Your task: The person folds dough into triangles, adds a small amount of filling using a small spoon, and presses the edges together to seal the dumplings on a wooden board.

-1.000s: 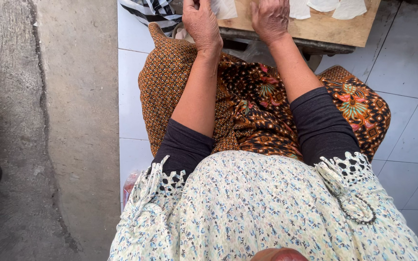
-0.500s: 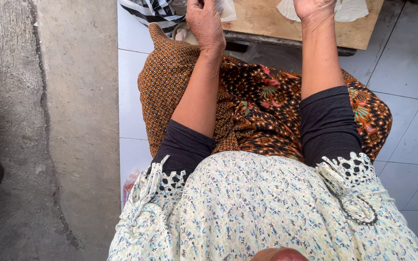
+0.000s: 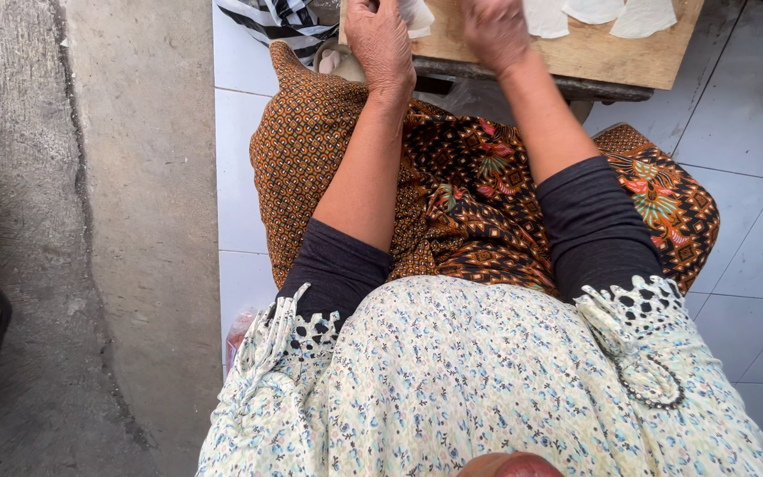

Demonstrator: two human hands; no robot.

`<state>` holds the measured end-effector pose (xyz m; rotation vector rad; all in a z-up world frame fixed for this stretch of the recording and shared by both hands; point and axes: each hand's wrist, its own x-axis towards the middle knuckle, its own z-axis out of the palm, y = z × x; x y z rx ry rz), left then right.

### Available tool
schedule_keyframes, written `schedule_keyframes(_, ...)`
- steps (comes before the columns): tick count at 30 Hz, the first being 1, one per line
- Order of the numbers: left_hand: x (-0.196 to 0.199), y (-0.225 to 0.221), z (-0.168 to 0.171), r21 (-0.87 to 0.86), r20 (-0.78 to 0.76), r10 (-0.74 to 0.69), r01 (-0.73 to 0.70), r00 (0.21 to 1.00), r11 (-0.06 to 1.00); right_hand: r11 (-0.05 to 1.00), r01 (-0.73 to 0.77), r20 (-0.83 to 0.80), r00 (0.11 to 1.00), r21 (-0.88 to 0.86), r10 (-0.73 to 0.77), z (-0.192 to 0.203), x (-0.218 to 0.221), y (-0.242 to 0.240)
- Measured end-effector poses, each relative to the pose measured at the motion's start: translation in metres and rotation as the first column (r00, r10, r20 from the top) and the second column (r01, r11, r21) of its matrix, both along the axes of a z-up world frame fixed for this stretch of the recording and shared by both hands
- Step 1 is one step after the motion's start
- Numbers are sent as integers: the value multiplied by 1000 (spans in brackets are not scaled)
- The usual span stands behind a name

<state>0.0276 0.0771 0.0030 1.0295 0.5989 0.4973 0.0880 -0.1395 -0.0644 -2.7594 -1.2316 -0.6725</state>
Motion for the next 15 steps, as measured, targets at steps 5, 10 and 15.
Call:
schedule_keyframes(5, -6, -14, -21, 52, -78, -124, 128, 989, 990, 877, 173, -436, 899, 448, 46, 26, -28, 24)
schedule_keyframes(10, -7, -39, -28, -172, -60, -412, 397, 909, 901, 315, 805, -802, 299, 503, 518, 103, -54, 16)
schedule_keyframes(15, -16, -56, -18, -18, -110, -578, 579, 809, 815, 233, 824, -576, 133, 516, 807, 131, -69, -5)
